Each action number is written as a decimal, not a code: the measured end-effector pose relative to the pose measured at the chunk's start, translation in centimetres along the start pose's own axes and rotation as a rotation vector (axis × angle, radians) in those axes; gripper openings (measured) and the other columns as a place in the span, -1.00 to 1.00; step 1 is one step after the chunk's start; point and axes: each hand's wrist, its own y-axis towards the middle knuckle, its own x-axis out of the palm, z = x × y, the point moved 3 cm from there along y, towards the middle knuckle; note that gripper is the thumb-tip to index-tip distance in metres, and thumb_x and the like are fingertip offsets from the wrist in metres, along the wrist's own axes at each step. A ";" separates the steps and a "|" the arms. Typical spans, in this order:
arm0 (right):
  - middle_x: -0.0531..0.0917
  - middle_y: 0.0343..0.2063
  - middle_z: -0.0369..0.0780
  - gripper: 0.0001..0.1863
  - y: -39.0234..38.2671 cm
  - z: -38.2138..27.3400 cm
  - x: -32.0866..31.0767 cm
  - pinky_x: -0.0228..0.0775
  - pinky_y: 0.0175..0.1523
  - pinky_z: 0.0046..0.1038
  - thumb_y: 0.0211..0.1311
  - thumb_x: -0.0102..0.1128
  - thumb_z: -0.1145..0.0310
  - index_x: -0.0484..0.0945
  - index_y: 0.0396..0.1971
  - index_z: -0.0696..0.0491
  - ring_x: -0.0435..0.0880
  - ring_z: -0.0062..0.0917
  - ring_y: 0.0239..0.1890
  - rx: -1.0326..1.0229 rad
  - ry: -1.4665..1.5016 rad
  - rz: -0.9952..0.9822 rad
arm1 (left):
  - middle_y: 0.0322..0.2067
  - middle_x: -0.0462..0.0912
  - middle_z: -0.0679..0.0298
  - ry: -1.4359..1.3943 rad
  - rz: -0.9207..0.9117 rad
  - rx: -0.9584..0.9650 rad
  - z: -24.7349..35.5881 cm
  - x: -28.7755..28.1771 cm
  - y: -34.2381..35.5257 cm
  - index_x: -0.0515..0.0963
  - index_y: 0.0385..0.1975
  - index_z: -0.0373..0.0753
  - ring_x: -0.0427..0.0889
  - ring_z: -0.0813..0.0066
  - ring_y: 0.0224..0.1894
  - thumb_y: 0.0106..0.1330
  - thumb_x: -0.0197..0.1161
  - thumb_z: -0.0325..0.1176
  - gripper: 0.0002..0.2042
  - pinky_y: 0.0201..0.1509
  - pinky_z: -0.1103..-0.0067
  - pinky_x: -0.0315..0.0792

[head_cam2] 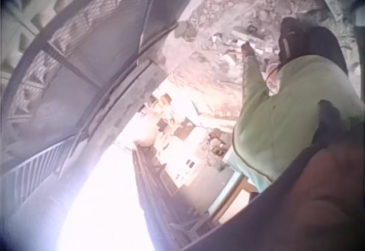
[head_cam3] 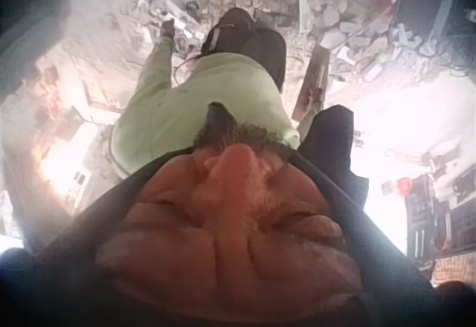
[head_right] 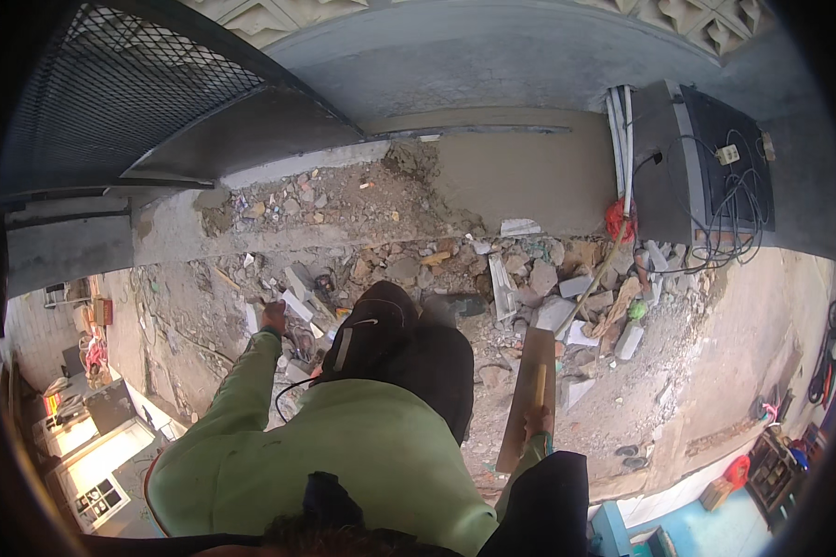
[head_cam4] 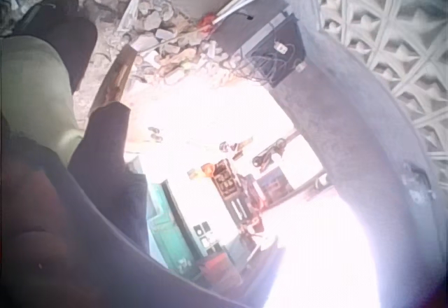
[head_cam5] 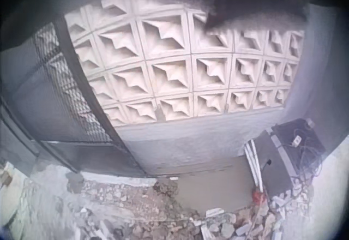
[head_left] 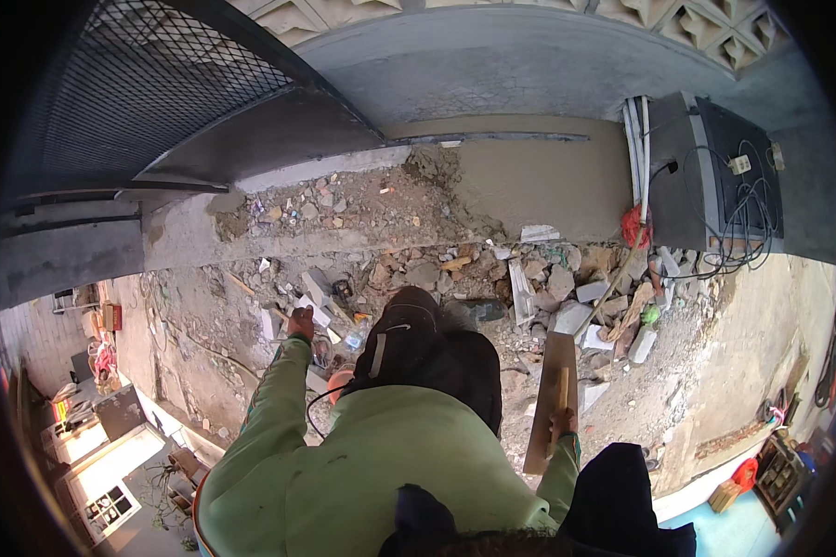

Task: The person spreads wet cement on a floor using a trowel and then smooths the surface with a wooden float. The person works on a section of the floor, moving debris aside and leveling the material.

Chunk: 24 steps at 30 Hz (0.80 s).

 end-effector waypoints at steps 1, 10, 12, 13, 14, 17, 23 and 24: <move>0.62 -0.54 -0.21 -0.69 -0.7 0.9 0.1 0.44 -0.61 -0.41 0.21 0.28 0.42 0.51 -0.05 0.09 0.59 -0.44 -0.65 0.061 -0.051 -0.006 | -0.22 0.66 -0.22 -0.012 0.008 -0.009 -1.7 -0.2 -1.5 0.64 -0.28 -0.30 0.60 -0.31 -0.10 0.37 0.16 0.08 -0.54 0.00 0.08 0.45; 0.67 -0.62 -0.10 -0.74 8.7 7.8 -7.6 0.51 -0.62 -0.26 0.11 0.44 0.30 0.64 -0.45 0.22 0.68 -0.31 -0.67 -0.536 -0.877 -0.131 | 0.16 0.56 -0.05 -0.886 -0.385 -0.428 8.9 6.5 -9.9 0.56 0.08 -0.23 0.56 0.00 0.17 0.41 0.21 -0.06 -0.59 0.26 0.22 0.42; 0.72 -0.52 -0.10 -0.70 1.0 -2.2 -2.2 0.59 -0.50 -0.28 0.06 0.47 0.23 0.67 -0.39 0.18 0.73 -0.33 -0.58 -0.448 -1.214 -0.250 | 0.25 0.51 -0.03 -0.883 -0.330 -0.497 5.8 4.5 -16.1 0.53 0.17 -0.22 0.54 0.05 0.24 0.43 0.22 -0.10 -0.57 0.32 0.24 0.40; 0.72 -0.51 -0.10 -0.66 -0.2 -4.5 -3.5 0.61 -0.46 -0.25 0.06 0.48 0.18 0.67 -0.37 0.17 0.75 -0.34 -0.53 -0.652 -1.573 -0.321 | 0.26 0.50 -0.03 -0.753 -0.341 -0.390 7.3 5.4 -17.4 0.53 0.19 -0.23 0.53 0.04 0.25 0.43 0.21 -0.11 -0.56 0.33 0.24 0.39; 0.73 -0.50 -0.11 -0.62 -0.4 -6.2 -3.4 0.63 -0.41 -0.23 0.05 0.48 0.12 0.68 -0.35 0.16 0.76 -0.34 -0.49 -0.882 -1.927 -0.440 | 0.24 0.51 -0.02 -0.742 -0.344 -0.431 5.9 6.2 -19.9 0.53 0.20 -0.22 0.52 0.02 0.25 0.43 0.21 -0.11 -0.56 0.33 0.23 0.39; 0.70 -0.46 -0.14 -0.40 10.5 -9.3 -7.2 0.62 -0.16 -0.03 0.01 0.37 -0.23 0.69 -0.16 -0.02 0.76 -0.25 -0.31 -0.776 -1.507 -0.349 | 0.21 0.55 -0.02 -0.750 -0.324 -0.462 -0.1 10.1 -23.8 0.52 0.21 -0.22 0.50 -0.05 0.26 0.39 0.22 -0.08 -0.52 0.33 0.19 0.38; 0.71 -0.44 -0.06 -0.54 9.1 -20.1 -0.4 0.62 -0.41 -0.23 0.03 0.42 0.27 0.61 -0.08 0.18 0.75 -0.30 -0.47 -0.981 -1.612 -0.160 | 0.04 0.66 -0.01 -0.783 -0.018 -0.831 -11.9 8.7 -36.3 0.54 0.16 -0.25 0.62 0.04 0.06 0.35 0.23 -0.11 -0.54 0.15 0.29 0.47; 0.71 -0.44 -0.05 -0.56 9.6 -19.3 3.6 0.60 -0.44 -0.27 0.02 0.42 0.32 0.61 -0.08 0.18 0.74 -0.30 -0.50 -0.909 -1.504 -0.142 | -0.01 0.68 0.04 -0.964 0.231 -1.017 -14.8 7.6 -42.3 0.52 0.16 -0.25 0.67 0.10 -0.07 0.35 0.24 -0.12 -0.54 -0.01 0.29 0.54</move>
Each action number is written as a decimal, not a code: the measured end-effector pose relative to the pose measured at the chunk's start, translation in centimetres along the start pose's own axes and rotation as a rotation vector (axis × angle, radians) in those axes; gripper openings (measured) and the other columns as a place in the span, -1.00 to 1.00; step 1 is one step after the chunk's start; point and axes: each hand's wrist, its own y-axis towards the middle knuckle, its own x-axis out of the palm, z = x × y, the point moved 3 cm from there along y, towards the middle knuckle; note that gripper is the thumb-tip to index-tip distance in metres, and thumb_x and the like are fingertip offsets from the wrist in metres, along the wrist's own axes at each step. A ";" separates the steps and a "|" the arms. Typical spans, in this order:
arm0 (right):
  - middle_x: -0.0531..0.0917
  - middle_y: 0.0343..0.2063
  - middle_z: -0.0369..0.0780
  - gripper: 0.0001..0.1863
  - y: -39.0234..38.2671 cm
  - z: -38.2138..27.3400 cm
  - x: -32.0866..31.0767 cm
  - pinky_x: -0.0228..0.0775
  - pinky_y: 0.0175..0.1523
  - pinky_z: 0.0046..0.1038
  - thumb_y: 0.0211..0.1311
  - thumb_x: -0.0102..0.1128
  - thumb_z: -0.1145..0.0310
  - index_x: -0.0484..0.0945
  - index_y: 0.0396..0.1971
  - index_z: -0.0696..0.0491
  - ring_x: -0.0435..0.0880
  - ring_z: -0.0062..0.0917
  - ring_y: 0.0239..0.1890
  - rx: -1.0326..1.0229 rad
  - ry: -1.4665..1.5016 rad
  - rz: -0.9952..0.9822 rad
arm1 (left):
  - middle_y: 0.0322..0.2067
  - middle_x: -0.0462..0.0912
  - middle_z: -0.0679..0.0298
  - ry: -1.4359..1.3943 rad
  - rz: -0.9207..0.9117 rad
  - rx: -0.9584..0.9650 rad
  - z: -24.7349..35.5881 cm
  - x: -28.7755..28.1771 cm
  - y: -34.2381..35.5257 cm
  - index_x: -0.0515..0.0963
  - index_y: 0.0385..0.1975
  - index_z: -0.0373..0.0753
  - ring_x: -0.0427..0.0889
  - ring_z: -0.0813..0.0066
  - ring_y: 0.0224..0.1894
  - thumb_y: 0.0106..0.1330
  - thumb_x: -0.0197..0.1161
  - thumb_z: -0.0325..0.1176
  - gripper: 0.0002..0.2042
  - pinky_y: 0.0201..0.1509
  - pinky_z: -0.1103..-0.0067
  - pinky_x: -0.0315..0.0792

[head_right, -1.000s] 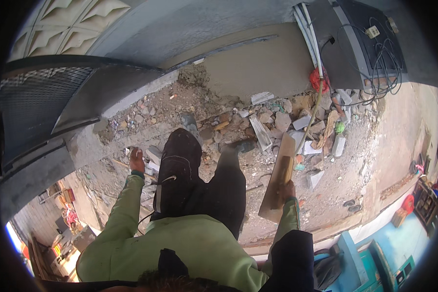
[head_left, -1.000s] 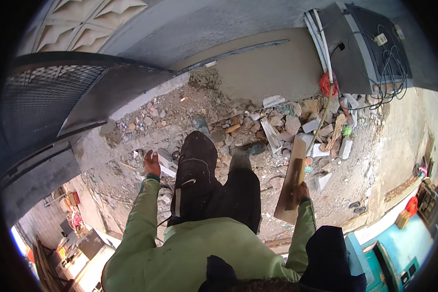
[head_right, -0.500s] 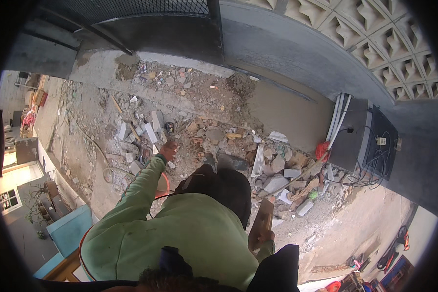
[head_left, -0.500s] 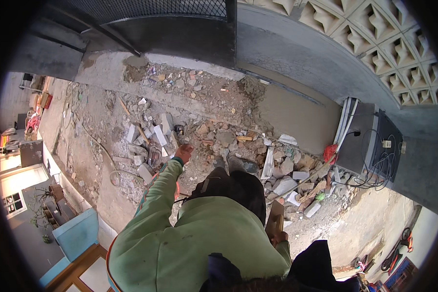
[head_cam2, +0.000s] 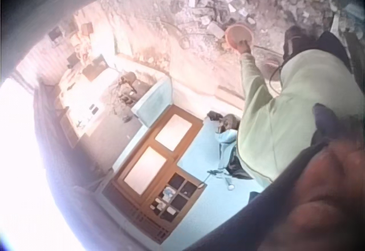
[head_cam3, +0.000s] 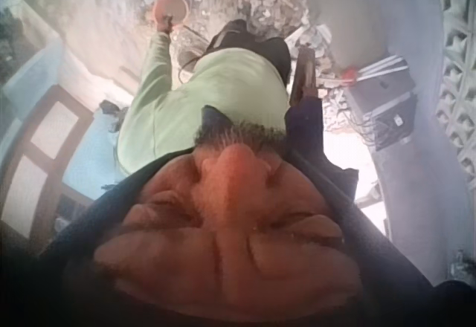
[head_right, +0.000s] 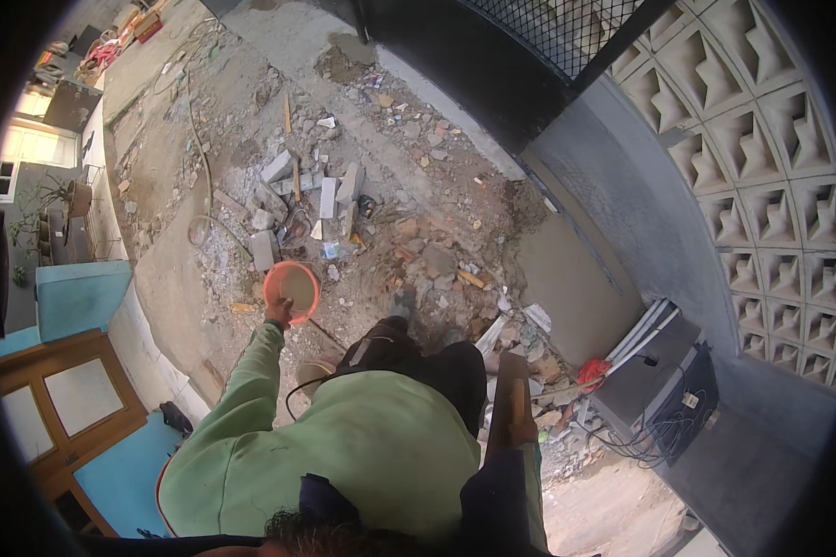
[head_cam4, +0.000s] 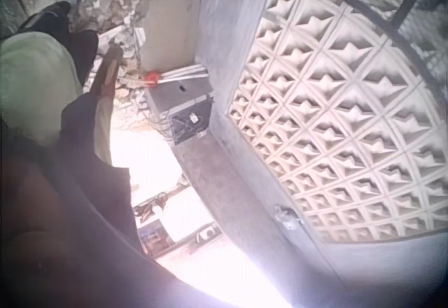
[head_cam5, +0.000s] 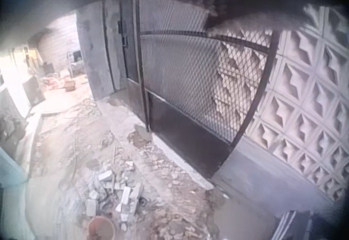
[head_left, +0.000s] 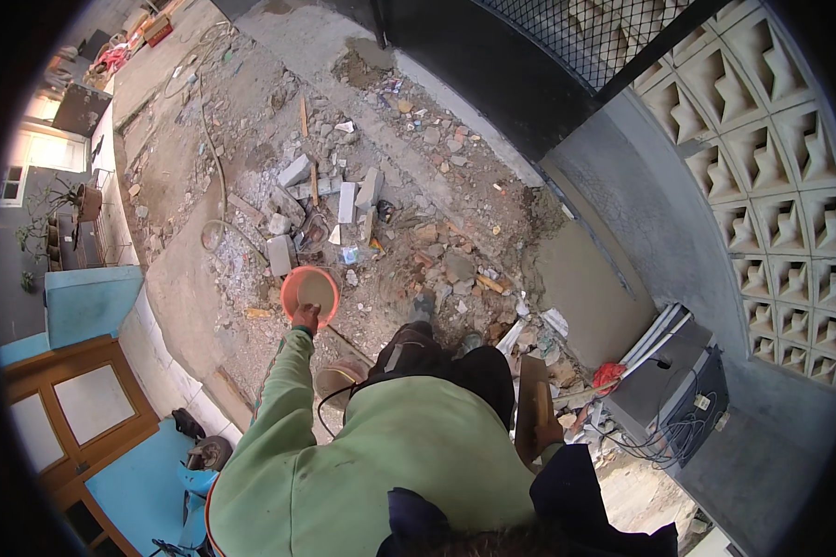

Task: The person spreads wet cement on a floor using a trowel and then smooths the surface with a wooden float. The person works on a section of the floor, moving debris aside and leveling the material.

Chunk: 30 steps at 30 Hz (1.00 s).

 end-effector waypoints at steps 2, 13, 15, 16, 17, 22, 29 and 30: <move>0.72 -0.43 -0.04 -0.56 1.3 1.4 -4.0 0.57 -0.50 -0.32 0.00 0.42 0.36 0.60 -0.07 0.19 0.74 -0.32 -0.52 0.147 0.101 0.043 | -0.06 0.67 0.13 -0.266 -0.040 -0.143 -0.1 2.8 -2.8 0.49 0.19 -0.26 0.65 0.24 -0.21 0.36 0.25 -0.13 -0.53 -0.23 0.37 0.52; 0.69 -0.14 0.10 -0.53 8.0 -10.5 -15.7 0.51 0.09 -0.10 0.04 0.38 0.35 0.55 0.00 0.15 0.68 0.02 -0.04 -0.169 -0.138 -0.004 | -0.13 0.66 0.20 -0.378 -0.015 -0.479 -16.6 4.5 -27.6 0.46 0.17 -0.14 0.58 0.36 -0.42 0.34 0.32 -0.08 -0.52 -0.45 0.29 0.44; 0.70 -0.18 0.10 -0.54 7.3 -8.9 -16.4 0.53 0.04 -0.10 0.06 0.36 0.36 0.55 -0.01 0.15 0.70 0.00 -0.09 -0.234 -0.085 0.064 | -0.13 0.68 0.13 -0.288 -0.001 -0.569 -19.6 7.2 -31.3 0.48 0.15 -0.19 0.62 0.23 -0.36 0.34 0.34 -0.11 -0.53 -0.32 0.16 0.49; 0.70 -0.19 0.10 -0.55 6.1 -9.0 -15.3 0.54 0.01 -0.10 0.06 0.34 0.36 0.56 -0.01 0.15 0.71 0.00 -0.11 -0.284 -0.030 0.060 | -0.11 0.70 0.07 -0.043 0.065 -0.451 -23.5 5.7 -34.0 0.51 0.11 -0.25 0.66 0.13 -0.21 0.32 0.35 -0.10 -0.53 -0.09 0.21 0.53; 0.71 -0.22 0.09 -0.55 6.1 -6.6 -16.2 0.55 -0.02 -0.12 0.06 0.34 0.37 0.56 -0.01 0.15 0.72 -0.02 -0.15 -0.270 -0.037 0.067 | -0.09 0.70 0.03 0.033 0.028 -0.420 -24.1 8.8 -35.2 0.53 0.09 -0.28 0.66 0.08 -0.12 0.30 0.37 -0.06 -0.51 0.00 0.26 0.52; 0.72 -0.33 0.03 -0.55 2.8 -3.9 -13.6 0.58 -0.15 -0.22 -0.03 0.37 0.38 0.59 -0.06 0.15 0.74 -0.13 -0.30 -0.033 0.251 -0.307 | -0.52 0.68 0.05 0.070 -0.199 -0.542 -35.0 15.2 -43.6 0.59 -0.06 -0.23 0.67 0.15 -0.47 0.24 0.33 0.06 -0.52 -0.33 0.32 0.56; 0.74 -0.18 0.01 -0.51 2.3 1.2 -17.1 0.58 0.02 -0.21 -0.08 0.34 0.32 0.66 -0.05 0.12 0.76 -0.16 -0.12 -0.070 -0.246 -0.193 | -0.15 0.65 0.24 -0.493 -0.131 -0.409 -24.0 24.1 -38.9 0.49 0.11 -0.19 0.60 0.37 -0.39 0.31 0.33 -0.19 -0.58 -0.50 0.43 0.42; 0.73 -0.20 0.02 -0.53 2.4 1.6 -17.7 0.57 0.02 -0.19 -0.09 0.37 0.32 0.65 -0.08 0.13 0.74 -0.13 -0.12 -0.088 -0.246 -0.144 | -0.19 0.65 0.27 -0.584 -0.101 -0.533 -22.7 24.0 -37.6 0.49 0.10 -0.17 0.58 0.38 -0.40 0.31 0.32 -0.22 -0.61 -0.50 0.43 0.40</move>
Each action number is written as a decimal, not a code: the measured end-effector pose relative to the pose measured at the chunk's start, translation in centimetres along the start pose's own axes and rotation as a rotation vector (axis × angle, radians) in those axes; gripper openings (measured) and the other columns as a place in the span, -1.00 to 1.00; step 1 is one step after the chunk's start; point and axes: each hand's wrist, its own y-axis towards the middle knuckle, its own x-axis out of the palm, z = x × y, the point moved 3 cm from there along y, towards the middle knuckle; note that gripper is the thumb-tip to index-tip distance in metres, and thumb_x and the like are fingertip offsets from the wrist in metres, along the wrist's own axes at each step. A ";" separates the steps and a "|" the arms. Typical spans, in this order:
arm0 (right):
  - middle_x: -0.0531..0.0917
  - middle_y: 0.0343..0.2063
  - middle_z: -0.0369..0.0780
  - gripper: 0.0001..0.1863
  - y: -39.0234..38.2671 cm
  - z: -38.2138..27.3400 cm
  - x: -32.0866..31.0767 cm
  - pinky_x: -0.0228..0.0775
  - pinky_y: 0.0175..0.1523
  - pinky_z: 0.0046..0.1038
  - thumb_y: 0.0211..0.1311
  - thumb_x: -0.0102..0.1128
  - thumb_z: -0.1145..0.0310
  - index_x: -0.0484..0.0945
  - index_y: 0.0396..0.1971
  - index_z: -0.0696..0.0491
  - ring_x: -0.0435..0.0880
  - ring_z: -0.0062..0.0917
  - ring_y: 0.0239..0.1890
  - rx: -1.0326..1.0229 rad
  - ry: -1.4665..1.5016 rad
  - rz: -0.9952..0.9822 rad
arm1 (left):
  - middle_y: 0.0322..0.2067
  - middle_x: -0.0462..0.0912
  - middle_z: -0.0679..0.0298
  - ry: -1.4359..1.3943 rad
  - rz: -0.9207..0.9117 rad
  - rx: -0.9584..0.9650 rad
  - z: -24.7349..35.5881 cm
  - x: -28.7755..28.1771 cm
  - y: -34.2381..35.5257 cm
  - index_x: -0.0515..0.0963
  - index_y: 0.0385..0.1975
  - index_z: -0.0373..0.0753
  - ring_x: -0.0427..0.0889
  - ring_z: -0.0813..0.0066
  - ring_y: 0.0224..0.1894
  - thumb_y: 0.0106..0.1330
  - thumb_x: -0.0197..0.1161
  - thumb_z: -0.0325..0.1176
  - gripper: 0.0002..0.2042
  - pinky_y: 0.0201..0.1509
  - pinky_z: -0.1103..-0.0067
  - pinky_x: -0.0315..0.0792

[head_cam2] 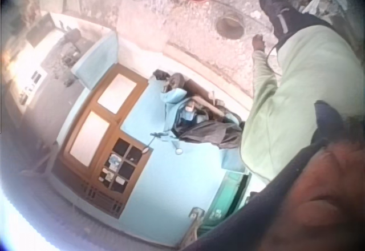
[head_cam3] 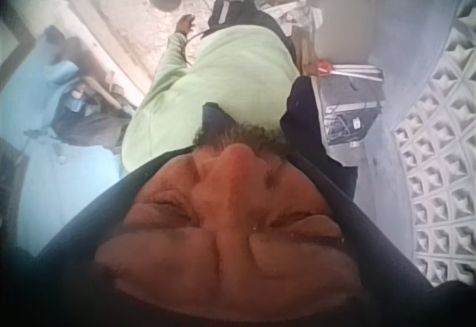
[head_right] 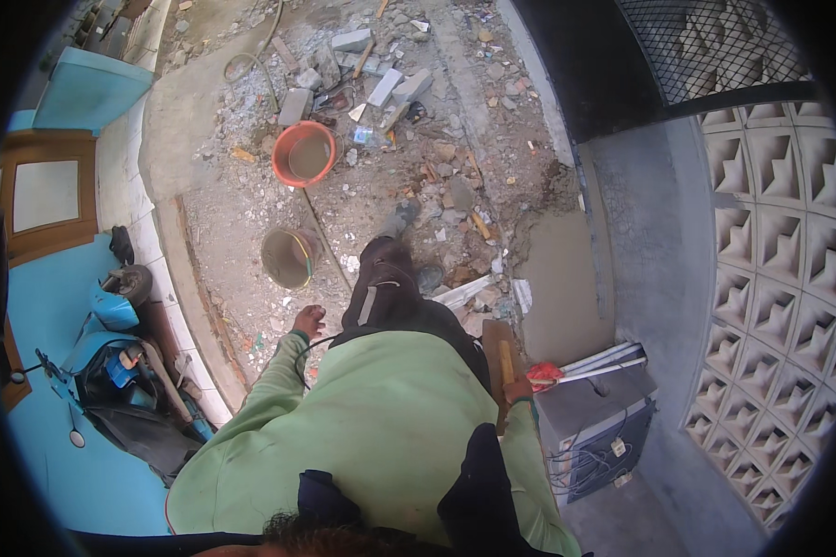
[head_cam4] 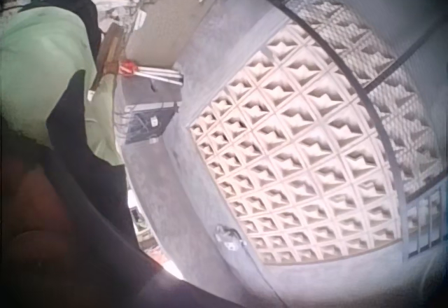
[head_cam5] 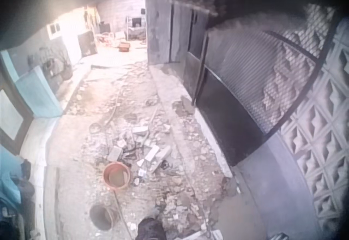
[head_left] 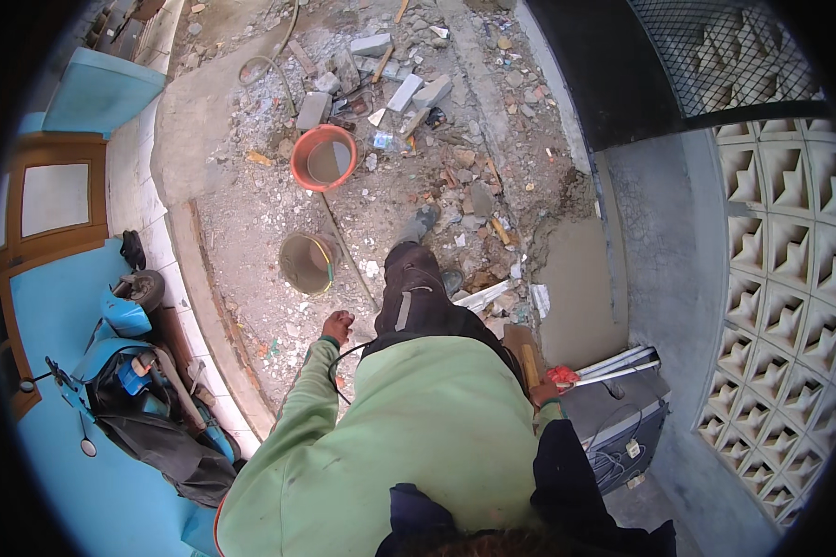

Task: The person spreads wet cement on a floor using a trowel and then smooths the surface with a wooden float. The person works on a section of the floor, moving debris aside and leveling the material.

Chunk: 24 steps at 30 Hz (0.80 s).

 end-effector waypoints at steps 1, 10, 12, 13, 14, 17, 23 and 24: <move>0.72 -0.22 0.03 -0.55 0.1 0.2 0.6 0.56 0.02 -0.17 -0.10 0.40 0.33 0.63 -0.12 0.14 0.73 -0.10 -0.11 -0.022 0.006 0.039 | -0.23 0.64 0.30 -0.055 -0.012 0.020 1.2 -0.4 0.4 0.48 0.08 -0.15 0.55 0.41 -0.43 0.31 0.32 -0.24 -0.63 -0.51 0.45 0.37; 0.69 -0.17 0.07 -0.51 0.2 -2.2 2.5 0.51 0.07 -0.07 0.05 0.32 0.42 0.59 0.06 0.06 0.67 0.02 -0.04 -0.145 -0.114 0.115 | -0.29 0.61 0.38 -0.002 0.105 0.071 5.2 -8.5 -0.2 0.50 0.09 -0.14 0.50 0.53 -0.46 0.35 0.30 -0.15 -0.62 -0.47 0.44 0.40; 0.69 -0.15 0.07 -0.51 1.0 -1.5 3.5 0.50 0.10 -0.07 0.06 0.30 0.44 0.58 0.08 0.04 0.66 0.00 -0.01 -0.133 -0.107 0.146 | -0.29 0.61 0.37 0.020 0.099 0.055 6.0 -8.2 -0.7 0.50 0.09 -0.14 0.51 0.51 -0.45 0.35 0.29 -0.15 -0.63 -0.47 0.44 0.40; 0.69 -0.14 0.07 -0.50 1.0 -0.7 4.5 0.49 0.12 -0.07 0.06 0.30 0.44 0.58 0.09 0.03 0.66 -0.01 0.00 -0.112 -0.065 0.148 | -0.28 0.61 0.37 0.035 0.102 0.044 6.8 -8.2 -1.3 0.50 0.09 -0.14 0.51 0.51 -0.45 0.36 0.29 -0.15 -0.63 -0.47 0.44 0.40; 0.68 -0.13 0.07 -0.49 0.7 -0.6 5.4 0.48 0.14 -0.08 0.06 0.30 0.44 0.58 0.10 0.03 0.66 -0.01 0.02 -0.095 -0.026 0.146 | -0.27 0.62 0.36 0.015 0.105 0.024 7.0 -8.2 -1.9 0.50 0.09 -0.14 0.51 0.48 -0.45 0.37 0.28 -0.15 -0.63 -0.48 0.45 0.39; 0.66 -0.05 0.06 -0.48 -0.4 -1.4 8.2 0.46 0.19 -0.06 0.08 0.29 0.42 0.56 0.13 0.00 0.64 0.00 0.05 0.000 -0.001 0.115 | -0.28 0.60 0.35 0.018 0.081 0.017 7.1 -9.7 -2.7 0.48 0.07 -0.14 0.52 0.47 -0.44 0.39 0.29 -0.16 -0.65 -0.51 0.45 0.36; 0.59 0.09 0.05 -0.46 0.5 1.9 15.7 0.46 0.19 0.01 0.10 0.28 0.33 0.56 0.17 -0.07 0.62 0.08 0.09 -0.006 -0.157 0.310 | -0.23 0.60 0.34 -0.002 -0.040 0.019 8.4 -7.5 0.4 0.47 0.07 -0.11 0.57 0.38 -0.41 0.39 0.29 -0.16 -0.67 -0.53 0.43 0.35; 0.59 0.09 0.05 -0.46 -0.7 -2.5 16.0 0.47 0.19 0.00 0.10 0.27 0.32 0.56 0.16 -0.06 0.62 0.06 0.09 -0.010 -0.082 0.127 | -0.23 0.60 0.33 -0.041 0.005 -0.011 7.8 -11.0 -0.3 0.47 0.07 -0.11 0.57 0.38 -0.40 0.39 0.28 -0.17 -0.67 -0.53 0.42 0.36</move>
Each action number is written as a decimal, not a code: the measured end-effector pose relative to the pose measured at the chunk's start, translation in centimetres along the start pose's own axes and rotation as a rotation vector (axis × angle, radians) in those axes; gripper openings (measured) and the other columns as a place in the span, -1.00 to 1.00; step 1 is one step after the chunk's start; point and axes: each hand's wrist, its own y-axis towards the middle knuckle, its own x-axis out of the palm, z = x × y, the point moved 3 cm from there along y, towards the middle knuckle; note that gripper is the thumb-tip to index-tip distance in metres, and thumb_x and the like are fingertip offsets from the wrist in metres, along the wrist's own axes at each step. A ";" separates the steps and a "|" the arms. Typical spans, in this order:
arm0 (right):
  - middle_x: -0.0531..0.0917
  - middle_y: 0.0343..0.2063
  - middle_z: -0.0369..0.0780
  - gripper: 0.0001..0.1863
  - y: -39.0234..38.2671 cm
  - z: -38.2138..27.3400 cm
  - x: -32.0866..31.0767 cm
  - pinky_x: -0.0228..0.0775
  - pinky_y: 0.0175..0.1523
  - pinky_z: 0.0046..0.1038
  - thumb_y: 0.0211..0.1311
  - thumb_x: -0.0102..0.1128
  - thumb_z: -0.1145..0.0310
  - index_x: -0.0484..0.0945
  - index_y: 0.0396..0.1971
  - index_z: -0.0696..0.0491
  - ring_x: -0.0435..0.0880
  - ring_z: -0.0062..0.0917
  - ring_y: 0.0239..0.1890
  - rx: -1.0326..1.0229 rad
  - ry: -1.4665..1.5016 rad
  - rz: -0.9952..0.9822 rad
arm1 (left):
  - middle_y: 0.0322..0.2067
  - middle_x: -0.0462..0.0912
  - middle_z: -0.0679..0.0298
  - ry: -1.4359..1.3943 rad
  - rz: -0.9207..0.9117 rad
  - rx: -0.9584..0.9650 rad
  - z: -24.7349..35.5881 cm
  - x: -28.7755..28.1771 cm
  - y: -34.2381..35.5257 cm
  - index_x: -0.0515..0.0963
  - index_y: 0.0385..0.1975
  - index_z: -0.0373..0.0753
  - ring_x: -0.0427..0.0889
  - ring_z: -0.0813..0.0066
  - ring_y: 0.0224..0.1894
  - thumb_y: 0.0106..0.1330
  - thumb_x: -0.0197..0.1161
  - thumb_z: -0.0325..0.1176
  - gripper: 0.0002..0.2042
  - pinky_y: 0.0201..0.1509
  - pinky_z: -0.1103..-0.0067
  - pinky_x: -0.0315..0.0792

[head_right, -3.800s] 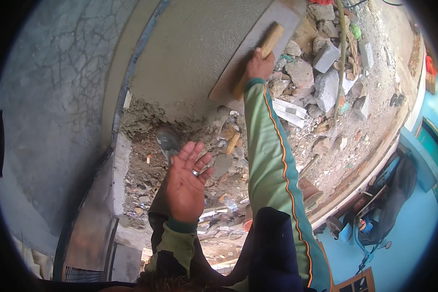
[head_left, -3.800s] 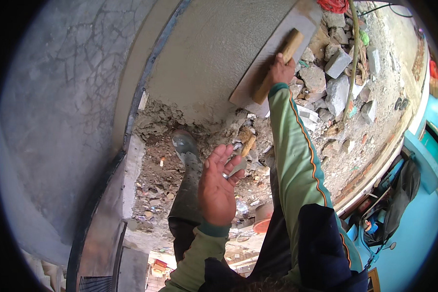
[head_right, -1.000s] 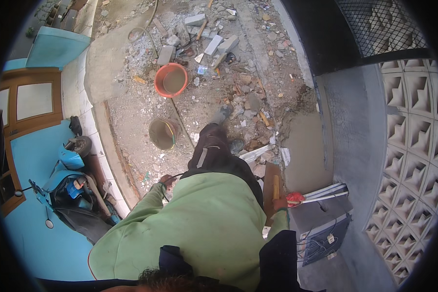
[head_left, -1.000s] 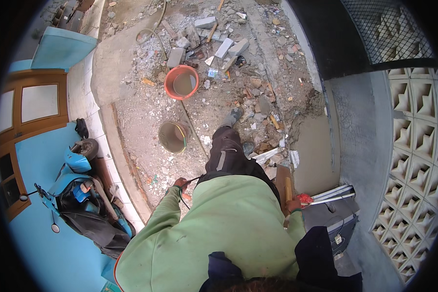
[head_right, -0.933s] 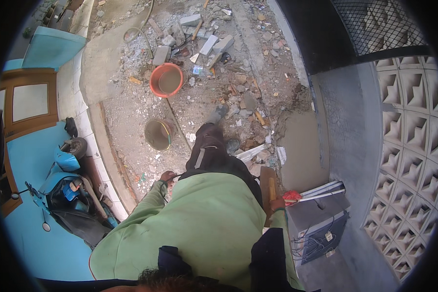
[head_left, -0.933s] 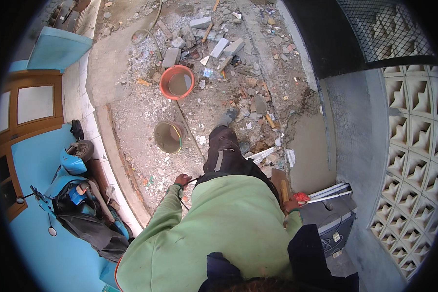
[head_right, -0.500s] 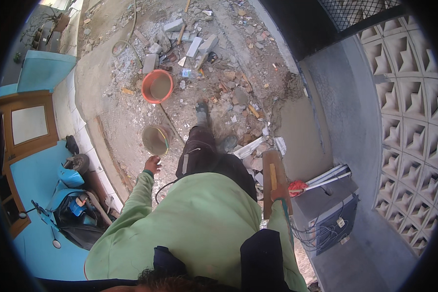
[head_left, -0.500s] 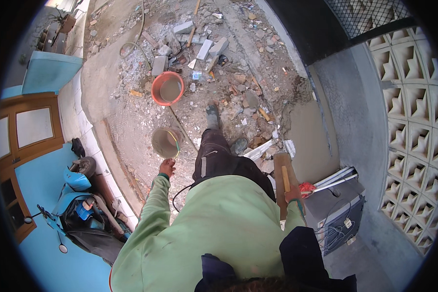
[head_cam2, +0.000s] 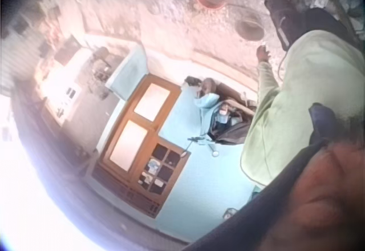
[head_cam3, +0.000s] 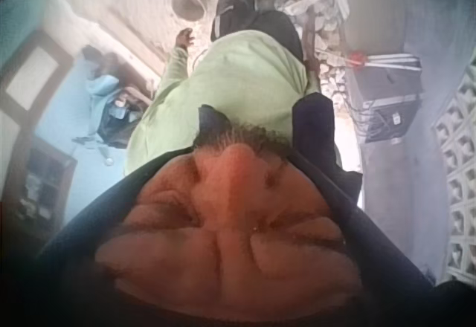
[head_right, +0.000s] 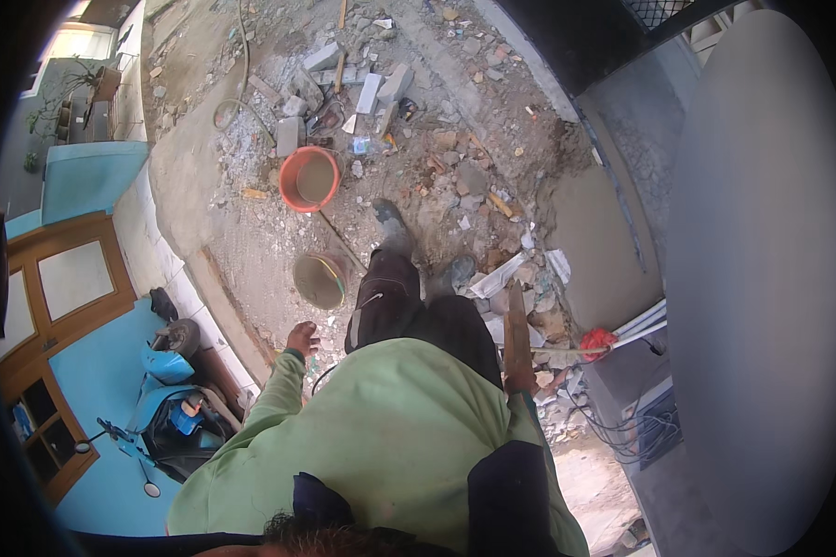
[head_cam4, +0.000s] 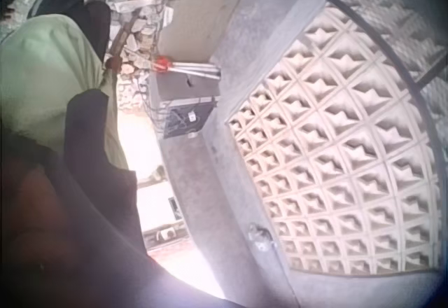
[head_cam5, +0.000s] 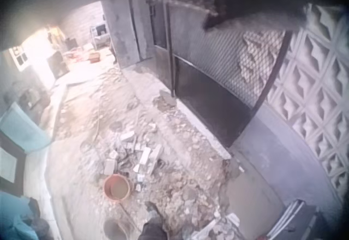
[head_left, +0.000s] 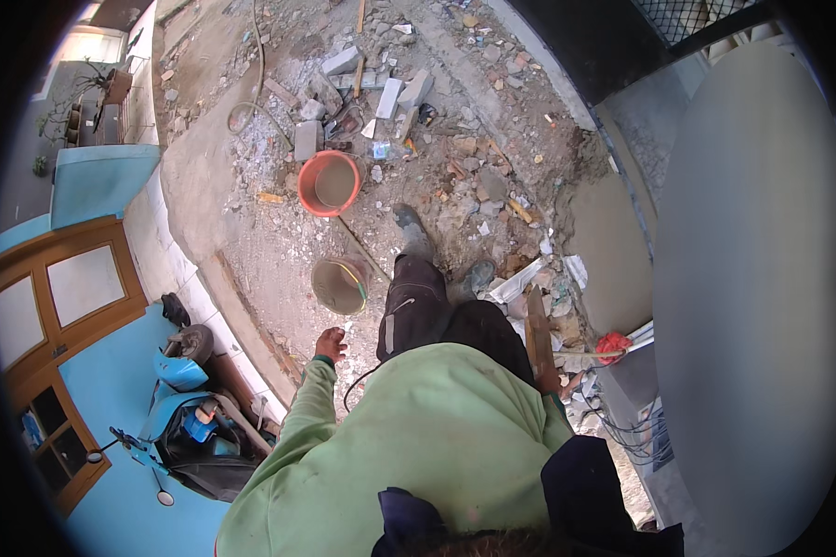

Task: The person spreads wet cement on a floor using a trowel and then smooths the surface with a wooden float. The person works on a section of the floor, moving debris aside and leveling the material.

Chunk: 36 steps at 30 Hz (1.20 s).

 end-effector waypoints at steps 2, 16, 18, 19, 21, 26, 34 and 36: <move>0.61 0.08 0.04 -0.46 -2.7 -5.2 -3.9 0.48 0.18 -0.03 0.11 0.27 0.28 0.56 0.16 -0.03 0.63 0.02 0.09 0.076 0.066 -0.318 | -0.22 0.60 0.29 0.097 0.099 -0.052 -1.1 -1.1 -1.6 0.45 0.10 -0.11 0.56 0.38 -0.41 0.39 0.26 -0.21 -0.66 -0.52 0.36 0.40; 0.72 -0.02 -0.03 -0.50 9.3 -16.5 -9.4 0.49 0.21 -0.36 0.19 0.24 0.48 0.54 0.18 0.22 0.70 -0.31 0.06 0.002 0.603 -0.061 | -0.21 0.65 0.33 0.111 0.047 0.080 16.7 -1.6 5.8 0.46 0.15 -0.16 0.61 0.47 -0.35 0.34 0.31 -0.14 -0.55 -0.45 0.49 0.45; 0.69 0.05 -0.02 -0.45 12.5 -12.5 -8.2 0.46 0.25 -0.34 0.18 0.22 0.48 0.49 0.21 0.26 0.67 -0.29 0.11 -0.121 0.576 0.112 | -0.19 0.65 0.29 0.043 -0.072 0.138 20.5 1.1 9.4 0.45 0.16 -0.14 0.60 0.43 -0.42 0.32 0.32 -0.18 -0.55 -0.50 0.44 0.47; 0.71 -0.07 0.04 -0.59 10.9 -16.1 -8.5 0.52 0.08 -0.16 0.08 0.32 0.40 0.64 -0.01 0.16 0.69 -0.07 0.02 -0.138 0.539 0.080 | -0.21 0.66 0.26 0.081 -0.026 0.134 21.8 -1.2 9.1 0.46 0.15 -0.15 0.59 0.42 -0.45 0.30 0.33 -0.19 -0.55 -0.54 0.43 0.46; 0.73 -0.16 0.04 -0.62 8.3 -18.2 -9.8 0.53 0.08 -0.19 0.04 0.28 0.43 0.66 -0.08 0.19 0.71 -0.09 -0.01 -0.135 0.483 0.107 | -0.16 0.69 0.18 0.245 0.037 0.115 25.7 -2.6 10.2 0.46 0.20 -0.17 0.65 0.37 -0.31 0.29 0.34 -0.17 -0.50 -0.34 0.37 0.52; 0.74 -0.15 0.03 -0.60 12.1 -22.8 -14.2 0.54 0.07 -0.22 0.08 0.28 0.40 0.65 -0.04 0.17 0.72 -0.14 -0.04 -0.063 0.394 0.042 | 0.15 0.56 0.09 0.651 0.008 0.253 30.7 -4.4 11.5 0.40 0.32 -0.14 0.67 0.10 0.03 0.32 0.33 -0.18 -0.43 -0.04 0.19 0.64; 0.74 -0.13 0.01 -0.57 23.3 -22.5 -20.9 0.55 0.06 -0.28 0.14 0.29 0.36 0.63 0.04 0.15 0.73 -0.22 -0.08 -0.235 0.390 0.193 | 0.04 0.65 0.10 0.172 0.064 0.285 33.7 7.6 4.9 0.45 0.24 -0.33 0.66 0.32 -0.20 0.25 0.37 -0.21 -0.42 -0.18 0.32 0.57; 0.74 -0.13 0.00 -0.56 26.5 -24.5 -21.7 0.55 0.06 -0.30 0.16 0.29 0.35 0.62 0.06 0.15 0.73 -0.23 -0.09 -0.277 0.450 0.188 | 0.04 0.64 0.09 0.208 0.156 0.456 32.6 7.8 3.1 0.41 0.27 -0.33 0.65 0.29 -0.19 0.25 0.38 -0.21 -0.39 -0.16 0.38 0.58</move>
